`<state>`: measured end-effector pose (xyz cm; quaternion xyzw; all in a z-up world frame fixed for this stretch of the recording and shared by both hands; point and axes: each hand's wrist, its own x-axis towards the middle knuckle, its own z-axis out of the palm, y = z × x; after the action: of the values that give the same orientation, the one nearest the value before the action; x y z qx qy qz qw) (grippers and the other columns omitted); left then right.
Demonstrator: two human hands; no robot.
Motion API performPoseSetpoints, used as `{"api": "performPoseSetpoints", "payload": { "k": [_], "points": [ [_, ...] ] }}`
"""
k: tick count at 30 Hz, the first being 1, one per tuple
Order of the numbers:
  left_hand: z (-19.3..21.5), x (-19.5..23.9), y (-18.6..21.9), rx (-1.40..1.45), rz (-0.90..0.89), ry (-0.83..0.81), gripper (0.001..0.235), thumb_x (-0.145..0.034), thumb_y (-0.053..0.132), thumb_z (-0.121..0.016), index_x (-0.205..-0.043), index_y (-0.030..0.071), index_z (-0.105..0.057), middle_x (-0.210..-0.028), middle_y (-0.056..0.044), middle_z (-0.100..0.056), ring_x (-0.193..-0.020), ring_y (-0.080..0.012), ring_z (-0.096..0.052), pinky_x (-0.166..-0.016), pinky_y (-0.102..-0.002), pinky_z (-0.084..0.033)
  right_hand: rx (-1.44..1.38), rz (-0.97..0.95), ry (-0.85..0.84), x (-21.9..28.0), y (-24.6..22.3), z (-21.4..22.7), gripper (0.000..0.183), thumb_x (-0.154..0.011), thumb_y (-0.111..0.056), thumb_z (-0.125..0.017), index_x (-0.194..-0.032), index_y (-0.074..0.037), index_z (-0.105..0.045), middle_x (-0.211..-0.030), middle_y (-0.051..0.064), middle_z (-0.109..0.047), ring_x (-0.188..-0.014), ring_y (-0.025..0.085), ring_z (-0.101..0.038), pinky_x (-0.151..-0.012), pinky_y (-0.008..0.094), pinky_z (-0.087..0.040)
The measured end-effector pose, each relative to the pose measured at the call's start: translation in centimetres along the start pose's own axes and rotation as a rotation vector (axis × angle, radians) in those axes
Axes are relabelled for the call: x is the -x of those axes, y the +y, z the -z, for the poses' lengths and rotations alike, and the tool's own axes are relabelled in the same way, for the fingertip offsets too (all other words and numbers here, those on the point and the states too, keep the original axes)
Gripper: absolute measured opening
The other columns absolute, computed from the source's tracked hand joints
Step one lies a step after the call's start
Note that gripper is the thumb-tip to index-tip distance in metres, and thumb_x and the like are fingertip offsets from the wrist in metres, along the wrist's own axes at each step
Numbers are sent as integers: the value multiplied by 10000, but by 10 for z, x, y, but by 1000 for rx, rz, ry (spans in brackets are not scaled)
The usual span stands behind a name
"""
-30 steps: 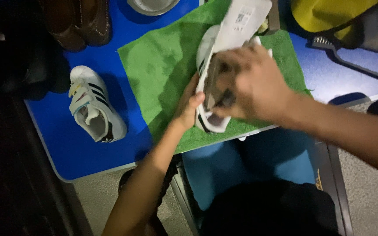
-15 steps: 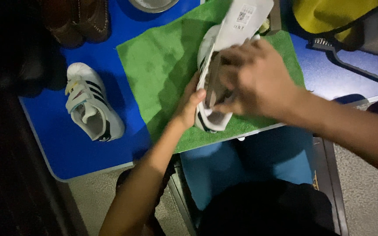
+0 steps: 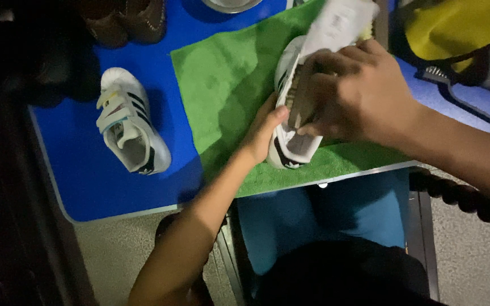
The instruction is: The person scrubs the interior and exterior of a white sneaker using a brush. They hold the shoe steady with their left hand while vigorously brushing the inside lining and the outer surface with their right hand.
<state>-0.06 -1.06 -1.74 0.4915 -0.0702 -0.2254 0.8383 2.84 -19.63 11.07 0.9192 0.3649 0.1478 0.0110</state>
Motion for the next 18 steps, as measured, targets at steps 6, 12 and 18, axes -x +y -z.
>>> {"api": "performPoseSetpoints", "payload": {
  "k": [6,12,18],
  "points": [
    [9,2,-3,-198,49,-42,600,-822,414,-567,-1300,71,-450,-1204,-97,-566,-1100,-164,-521,-961,-306,-409,-226,39,-102,-1,-13,7,620,-610,-707,-669,-955,-191,-669,-1066,21,-681,-1020,211,-622,-755,404,-413],
    [-3,6,14,-155,-70,-153,709,-828,501,-567,-1339,48,-376,-1313,-126,-487,-1234,-195,-459,-1059,-321,-357,-332,59,-20,-3,-27,5,365,-601,-536,-670,-692,-188,-611,-795,47,-522,-727,258,-529,-623,394,-359],
    [1,3,13,-308,-76,-132,801,-787,585,-559,-1362,58,-376,-1324,-117,-490,-1245,-204,-455,-1077,-331,-339,-349,48,25,7,-25,7,349,-658,-492,-681,-771,-166,-629,-936,83,-573,-846,295,-559,-662,444,-370]
  ]
}}
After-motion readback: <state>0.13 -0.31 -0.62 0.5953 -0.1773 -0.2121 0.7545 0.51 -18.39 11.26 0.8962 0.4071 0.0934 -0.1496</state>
